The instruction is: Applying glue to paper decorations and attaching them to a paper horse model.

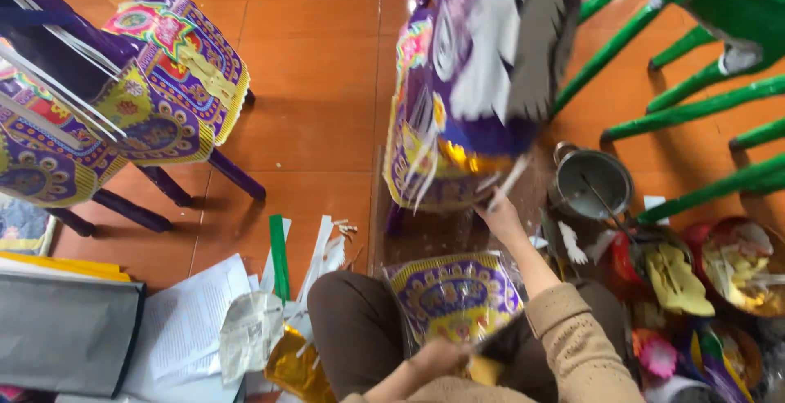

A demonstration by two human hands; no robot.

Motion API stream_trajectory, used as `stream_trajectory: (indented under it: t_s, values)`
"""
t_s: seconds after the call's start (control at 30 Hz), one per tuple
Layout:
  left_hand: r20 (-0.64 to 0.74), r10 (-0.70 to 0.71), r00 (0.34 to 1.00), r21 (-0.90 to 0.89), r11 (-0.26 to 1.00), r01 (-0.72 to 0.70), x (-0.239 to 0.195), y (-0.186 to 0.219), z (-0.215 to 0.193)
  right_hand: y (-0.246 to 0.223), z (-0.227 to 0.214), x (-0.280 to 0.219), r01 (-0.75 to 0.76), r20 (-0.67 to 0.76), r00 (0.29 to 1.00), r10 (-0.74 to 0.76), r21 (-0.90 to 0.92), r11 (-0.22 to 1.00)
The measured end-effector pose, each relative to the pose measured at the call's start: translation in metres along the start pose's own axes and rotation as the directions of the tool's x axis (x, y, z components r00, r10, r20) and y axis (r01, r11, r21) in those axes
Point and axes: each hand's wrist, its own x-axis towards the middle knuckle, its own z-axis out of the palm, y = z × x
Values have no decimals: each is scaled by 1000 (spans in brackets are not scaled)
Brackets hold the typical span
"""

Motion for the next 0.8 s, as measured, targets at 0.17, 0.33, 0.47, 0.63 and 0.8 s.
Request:
stream_trajectory:
  t_s: [0.17,0.33,0.47,0.63,0.8]
  values:
    - [216,-295,931,-877,361,318,-7,-10,-87,46,-8,-21,33,33,999,-28,-152,988]
    - [255,-186,949,-908,290,301,1,15,-27,-42,-41,-124,-86,425,880,214,-299,950]
    - [277,-100,956,-887,356,295,19,23,-56,-64,-22,-182,-103,632,667,395,-446,889]
    - [72,70,995,-973,226,54,55,59,5,-2,33,-203,241,825,535,184,-358,902]
    - [151,-171,974,-945,264,193,32,-26,-204,34,16,-188,356,887,432,162,-333,873]
